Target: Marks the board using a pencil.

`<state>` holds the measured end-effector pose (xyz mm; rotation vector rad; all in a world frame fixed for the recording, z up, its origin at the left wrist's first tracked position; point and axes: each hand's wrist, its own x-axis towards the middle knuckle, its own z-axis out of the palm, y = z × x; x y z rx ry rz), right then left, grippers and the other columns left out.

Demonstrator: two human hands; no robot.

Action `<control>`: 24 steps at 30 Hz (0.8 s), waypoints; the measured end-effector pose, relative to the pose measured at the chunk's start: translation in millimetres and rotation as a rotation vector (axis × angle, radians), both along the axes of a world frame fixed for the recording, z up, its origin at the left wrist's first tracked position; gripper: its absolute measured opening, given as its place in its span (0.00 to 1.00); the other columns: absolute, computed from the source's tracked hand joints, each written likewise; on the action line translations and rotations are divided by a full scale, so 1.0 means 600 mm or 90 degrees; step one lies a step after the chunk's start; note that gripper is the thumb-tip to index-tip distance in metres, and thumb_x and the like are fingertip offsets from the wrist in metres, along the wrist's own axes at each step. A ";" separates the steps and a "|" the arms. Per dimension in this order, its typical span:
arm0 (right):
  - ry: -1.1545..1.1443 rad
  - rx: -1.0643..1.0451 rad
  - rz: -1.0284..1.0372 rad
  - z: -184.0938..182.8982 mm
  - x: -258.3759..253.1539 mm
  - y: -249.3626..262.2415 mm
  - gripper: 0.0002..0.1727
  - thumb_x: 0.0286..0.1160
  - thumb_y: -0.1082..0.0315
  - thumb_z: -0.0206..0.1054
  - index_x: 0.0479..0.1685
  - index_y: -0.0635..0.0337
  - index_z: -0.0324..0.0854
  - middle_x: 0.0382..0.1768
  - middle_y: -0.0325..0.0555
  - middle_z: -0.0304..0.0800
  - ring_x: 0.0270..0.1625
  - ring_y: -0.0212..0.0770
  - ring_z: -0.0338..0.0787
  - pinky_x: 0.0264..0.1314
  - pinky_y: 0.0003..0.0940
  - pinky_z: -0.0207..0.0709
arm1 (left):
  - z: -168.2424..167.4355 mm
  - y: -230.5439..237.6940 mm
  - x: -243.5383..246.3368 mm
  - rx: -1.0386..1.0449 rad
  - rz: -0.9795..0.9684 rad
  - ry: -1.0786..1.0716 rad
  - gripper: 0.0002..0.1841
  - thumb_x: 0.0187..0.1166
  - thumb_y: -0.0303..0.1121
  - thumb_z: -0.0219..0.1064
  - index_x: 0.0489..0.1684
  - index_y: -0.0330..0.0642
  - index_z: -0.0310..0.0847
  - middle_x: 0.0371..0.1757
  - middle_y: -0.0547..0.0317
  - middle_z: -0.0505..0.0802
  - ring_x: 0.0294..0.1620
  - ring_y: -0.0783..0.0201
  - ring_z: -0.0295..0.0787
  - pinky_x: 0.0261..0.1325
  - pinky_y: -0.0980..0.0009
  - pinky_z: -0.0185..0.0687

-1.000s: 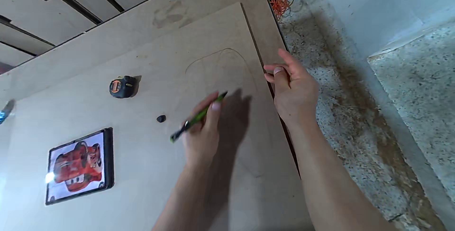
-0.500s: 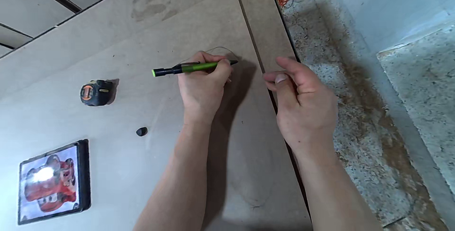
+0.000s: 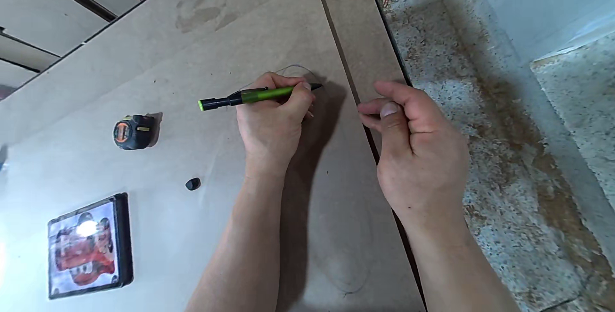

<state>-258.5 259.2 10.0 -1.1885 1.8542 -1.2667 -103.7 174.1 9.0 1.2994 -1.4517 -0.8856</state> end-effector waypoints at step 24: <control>0.004 -0.016 -0.006 -0.001 -0.001 -0.005 0.16 0.91 0.67 0.53 0.65 0.48 0.85 0.47 0.26 0.96 0.51 0.21 0.95 0.55 0.25 0.93 | 0.000 0.012 0.001 -0.007 -0.025 -0.041 0.03 0.73 0.24 0.74 0.35 0.39 0.85 0.28 0.57 0.96 0.24 0.65 0.94 0.25 0.72 0.92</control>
